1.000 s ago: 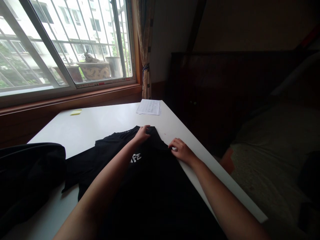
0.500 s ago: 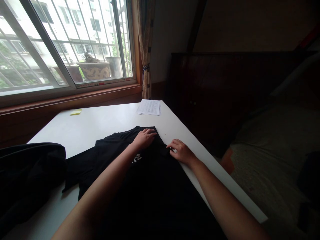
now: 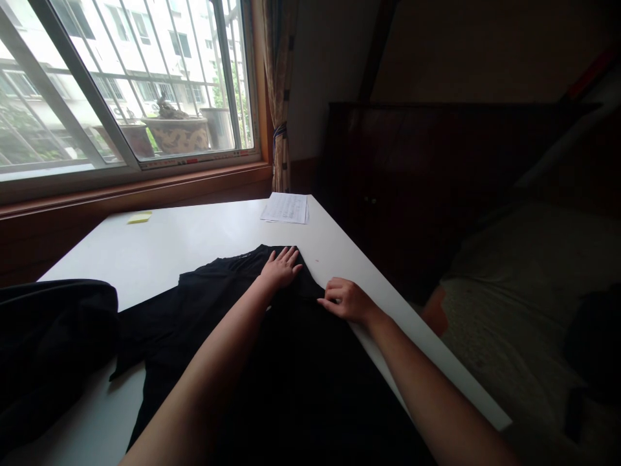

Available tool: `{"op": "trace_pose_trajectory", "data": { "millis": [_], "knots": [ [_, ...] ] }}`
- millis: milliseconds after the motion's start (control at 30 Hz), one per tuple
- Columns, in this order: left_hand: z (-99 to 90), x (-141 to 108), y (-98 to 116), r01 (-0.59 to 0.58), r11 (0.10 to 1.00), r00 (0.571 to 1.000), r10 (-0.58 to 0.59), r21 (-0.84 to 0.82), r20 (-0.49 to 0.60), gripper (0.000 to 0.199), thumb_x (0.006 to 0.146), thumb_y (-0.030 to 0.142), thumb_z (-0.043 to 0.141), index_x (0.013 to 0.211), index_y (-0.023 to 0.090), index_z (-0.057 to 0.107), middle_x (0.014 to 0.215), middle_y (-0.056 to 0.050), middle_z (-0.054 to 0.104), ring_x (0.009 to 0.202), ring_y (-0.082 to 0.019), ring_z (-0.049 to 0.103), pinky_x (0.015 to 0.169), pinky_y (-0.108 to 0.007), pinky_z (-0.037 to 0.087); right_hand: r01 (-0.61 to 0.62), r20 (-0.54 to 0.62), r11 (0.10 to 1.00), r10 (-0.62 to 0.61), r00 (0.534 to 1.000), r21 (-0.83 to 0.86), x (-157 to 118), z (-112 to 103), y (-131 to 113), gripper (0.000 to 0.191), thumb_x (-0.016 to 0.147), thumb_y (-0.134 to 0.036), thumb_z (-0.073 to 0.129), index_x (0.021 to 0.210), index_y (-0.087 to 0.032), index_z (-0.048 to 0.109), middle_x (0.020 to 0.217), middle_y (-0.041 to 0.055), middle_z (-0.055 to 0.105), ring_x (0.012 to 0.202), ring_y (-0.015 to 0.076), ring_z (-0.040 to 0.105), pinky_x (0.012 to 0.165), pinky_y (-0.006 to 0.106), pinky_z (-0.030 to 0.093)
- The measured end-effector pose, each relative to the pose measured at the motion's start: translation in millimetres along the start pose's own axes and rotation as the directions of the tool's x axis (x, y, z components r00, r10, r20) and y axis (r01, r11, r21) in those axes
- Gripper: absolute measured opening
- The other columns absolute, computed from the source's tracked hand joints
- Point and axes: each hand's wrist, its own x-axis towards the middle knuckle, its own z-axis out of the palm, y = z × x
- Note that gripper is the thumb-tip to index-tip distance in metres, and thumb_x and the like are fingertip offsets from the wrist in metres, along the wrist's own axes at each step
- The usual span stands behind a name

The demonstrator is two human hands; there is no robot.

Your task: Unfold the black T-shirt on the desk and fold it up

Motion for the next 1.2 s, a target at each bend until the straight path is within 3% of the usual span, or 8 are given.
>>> {"op": "trace_pose_trajectory", "data": {
  "millis": [200, 367, 500, 633, 833, 1000, 1100, 1200],
  "knots": [
    [-1.4, -6, 5, 0.063, 0.998, 0.994, -0.061, 0.022, -0.094, 0.054, 0.101, 0.031, 0.050, 0.152, 0.019, 0.039, 0.157, -0.016, 0.041, 0.147, -0.035, 0.031, 0.120, -0.055, 0.026, -0.066, -0.131, 0.997, 0.072, 0.989, 0.043, -2, -2, 5, 0.008, 0.089, -0.016, 0.060, 0.086, -0.023, 0.060, 0.078, 0.0004, 0.058, 0.070, 0.0167, 0.055, 0.070, 0.031, 0.047],
    [-14.5, -22, 4, 0.110, 0.994, 0.984, -0.107, 0.011, -0.143, 0.066, 0.092, 0.027, 0.064, 0.152, 0.017, 0.038, 0.143, -0.019, 0.049, 0.130, -0.038, 0.046, 0.109, -0.052, 0.040, -0.090, -0.102, 0.994, 0.096, 0.990, 0.061, -3, -1, 14, 0.023, 0.080, -0.011, 0.067, 0.099, -0.023, 0.061, 0.095, 0.0032, 0.059, 0.078, 0.0181, 0.057, 0.073, 0.032, 0.050],
    [-26.0, -31, -1, 0.133, 0.990, 0.985, -0.136, -0.037, -0.110, 0.077, 0.083, 0.017, 0.071, 0.152, 0.018, 0.036, 0.131, -0.017, 0.051, 0.111, -0.032, 0.060, 0.098, -0.045, 0.050, -0.089, -0.043, 0.995, 0.091, 0.995, 0.038, -4, 1, 19, 0.018, 0.080, -0.010, 0.068, 0.092, -0.023, 0.064, 0.094, 0.0032, 0.059, 0.079, 0.0181, 0.056, 0.075, 0.033, 0.050],
    [-34.6, -31, -7, 0.148, 0.983, 0.983, -0.159, -0.112, -0.097, 0.071, 0.082, 0.011, 0.068, 0.148, 0.019, 0.041, 0.121, -0.011, 0.055, 0.100, -0.022, 0.065, 0.087, -0.032, 0.055, -0.098, -0.052, 0.995, 0.097, 0.994, -0.022, -4, 0, 21, 0.011, 0.087, -0.014, 0.065, 0.081, -0.023, 0.063, 0.086, 0.0031, 0.059, 0.083, 0.0198, 0.056, 0.075, 0.033, 0.048],
    [-36.6, -37, -12, 0.152, 0.984, 0.982, -0.161, -0.088, -0.102, 0.059, 0.078, 0.006, 0.064, 0.135, 0.020, 0.056, 0.115, -0.009, 0.057, 0.093, -0.022, 0.066, 0.082, -0.032, 0.058, -0.156, -0.093, 0.984, 0.148, 0.985, -0.088, -2, 2, 25, 0.015, 0.090, -0.017, 0.066, 0.077, -0.022, 0.060, 0.080, 0.0016, 0.058, 0.078, 0.0192, 0.056, 0.074, 0.032, 0.046],
    [-33.2, -42, 1, 0.043, 0.998, 0.989, -0.037, 0.040, -0.145, 0.047, 0.086, 0.007, 0.057, 0.130, 0.021, 0.063, 0.130, -0.014, 0.056, 0.118, -0.031, 0.057, 0.100, -0.046, 0.051, -0.214, -0.106, 0.974, 0.206, 0.973, -0.077, -3, 4, 28, 0.014, 0.087, -0.014, 0.066, 0.077, -0.022, 0.061, 0.080, 0.0009, 0.058, 0.073, 0.0174, 0.056, 0.070, 0.030, 0.046],
    [-27.0, -38, 12, -0.107, 0.990, 0.988, 0.117, 0.093, -0.104, 0.039, 0.095, 0.016, 0.052, 0.132, 0.025, 0.064, 0.143, -0.009, 0.054, 0.136, -0.030, 0.046, 0.115, -0.045, 0.040, -0.195, -0.129, 0.980, 0.188, 0.974, -0.047, -4, 3, 27, 0.012, 0.086, -0.010, 0.064, 0.087, -0.022, 0.065, 0.088, 0.0020, 0.061, 0.075, 0.0174, 0.057, 0.071, 0.030, 0.047],
    [-14.5, -32, 18, -0.211, 0.970, 0.976, 0.217, 0.117, -0.036, 0.041, 0.101, 0.026, 0.050, 0.141, 0.026, 0.056, 0.151, -0.006, 0.051, 0.145, -0.026, 0.038, 0.122, -0.046, 0.030, -0.130, -0.130, 0.991, 0.125, 0.984, -0.029, -3, 3, 25, 0.027, 0.085, -0.007, 0.062, 0.106, -0.023, 0.069, 0.093, 0.0030, 0.063, 0.080, 0.0187, 0.058, 0.075, 0.032, 0.049]
  ]
}}
